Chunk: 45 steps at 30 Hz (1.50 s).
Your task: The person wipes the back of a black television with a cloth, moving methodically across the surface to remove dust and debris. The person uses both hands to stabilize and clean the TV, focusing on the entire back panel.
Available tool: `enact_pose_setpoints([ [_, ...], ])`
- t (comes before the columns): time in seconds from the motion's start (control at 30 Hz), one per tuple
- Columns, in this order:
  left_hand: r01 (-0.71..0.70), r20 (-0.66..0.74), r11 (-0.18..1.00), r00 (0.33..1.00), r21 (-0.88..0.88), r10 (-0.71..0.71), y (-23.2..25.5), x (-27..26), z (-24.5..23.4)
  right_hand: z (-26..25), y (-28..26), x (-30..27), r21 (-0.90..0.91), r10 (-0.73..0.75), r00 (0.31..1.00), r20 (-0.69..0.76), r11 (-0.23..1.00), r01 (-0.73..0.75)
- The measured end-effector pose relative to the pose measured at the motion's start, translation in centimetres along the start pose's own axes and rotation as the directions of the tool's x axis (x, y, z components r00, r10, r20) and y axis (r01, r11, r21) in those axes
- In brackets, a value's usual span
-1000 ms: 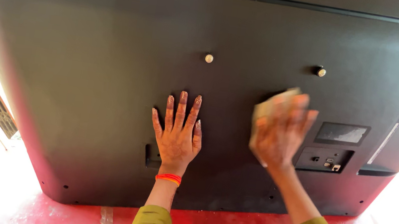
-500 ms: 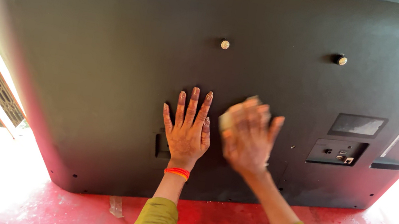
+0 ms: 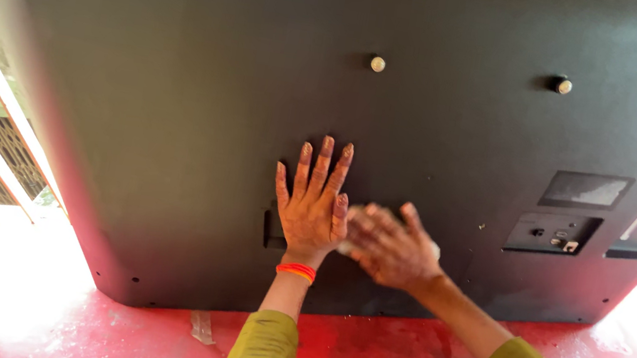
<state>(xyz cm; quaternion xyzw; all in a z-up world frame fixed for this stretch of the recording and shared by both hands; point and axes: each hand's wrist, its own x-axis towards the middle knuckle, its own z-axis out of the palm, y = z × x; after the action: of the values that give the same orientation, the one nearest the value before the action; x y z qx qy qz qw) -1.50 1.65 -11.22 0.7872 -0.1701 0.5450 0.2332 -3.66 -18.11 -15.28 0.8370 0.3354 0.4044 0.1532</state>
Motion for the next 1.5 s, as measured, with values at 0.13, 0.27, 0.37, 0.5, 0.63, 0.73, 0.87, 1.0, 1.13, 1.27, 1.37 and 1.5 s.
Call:
enact_pose_setpoints([
  [0.13, 0.010, 0.021, 0.999, 1.000, 0.047, -0.011, 0.0, 0.0, 0.2, -4.4, 3.7, 5.4, -0.064, 0.235, 0.963, -0.131, 0.967, -0.245],
  [0.27, 0.013, 0.024, 0.998, 1.000, 0.055, -0.014, 0.0, -0.4, 0.6, -6.2, 5.0, 9.5, -0.026, 0.313, 0.886, -0.341, 0.939, -0.342],
  [0.37, 0.015, 0.017, 1.000, 1.000, 0.015, -0.015, -0.2, -0.5, 0.7, -6.0, 4.7, 9.9, 0.001, 0.260, 0.900, -0.351, 0.961, -0.277],
  [0.5, 0.019, -0.010, 0.999, 1.000, -0.042, -0.019, -0.3, -0.5, 0.9, -4.4, 4.1, 6.8, -0.097, 0.044, 0.984, -0.172, 0.993, -0.061],
  [0.63, 0.028, -0.010, 0.994, 1.000, -0.103, -0.030, -0.3, -0.5, 0.7, -1.5, 2.3, 2.7, -0.052, -0.199, 0.980, -0.019, 0.979, 0.198],
  [0.73, 0.012, -0.019, 0.996, 1.000, -0.089, -0.014, -0.3, -0.6, 0.5, -0.2, 1.9, 0.9, -0.090, -0.358, 0.934, 0.001, 0.930, 0.357],
  [0.87, -0.004, -0.005, 1.000, 1.000, -0.031, 0.004, -0.4, -0.2, 0.3, -1.1, 3.0, 2.1, -0.025, -0.271, 0.957, 0.100, 0.961, 0.275],
  [1.0, 0.003, 0.004, 1.000, 1.000, 0.001, -0.003, -0.1, -0.4, 0.6, -4.9, 5.7, 4.3, -0.052, 0.031, 0.998, -0.050, 0.998, -0.034],
  [1.13, 0.004, 0.016, 0.999, 1.000, 0.050, -0.004, -0.3, -0.4, 0.7, -7.4, 7.9, 5.7, -0.053, 0.340, 0.882, -0.327, 0.925, -0.377],
  [1.27, -0.004, 0.030, 0.996, 1.000, 0.091, 0.002, -0.1, -0.5, 0.8, -6.1, 7.4, 4.8, -0.110, 0.363, 0.886, -0.287, 0.907, -0.407],
  [1.37, -0.009, 0.024, 0.995, 1.000, 0.102, 0.007, -0.2, -0.4, 0.7, -4.0, 5.2, 2.7, -0.138, 0.270, 0.962, -0.025, 0.953, -0.271],
  [1.5, -0.017, 0.012, 0.992, 1.000, 0.126, 0.015, -0.1, -0.5, 0.8, -1.8, 2.3, -0.3, -0.111, -0.085, 0.996, 0.001, 0.990, 0.084],
])
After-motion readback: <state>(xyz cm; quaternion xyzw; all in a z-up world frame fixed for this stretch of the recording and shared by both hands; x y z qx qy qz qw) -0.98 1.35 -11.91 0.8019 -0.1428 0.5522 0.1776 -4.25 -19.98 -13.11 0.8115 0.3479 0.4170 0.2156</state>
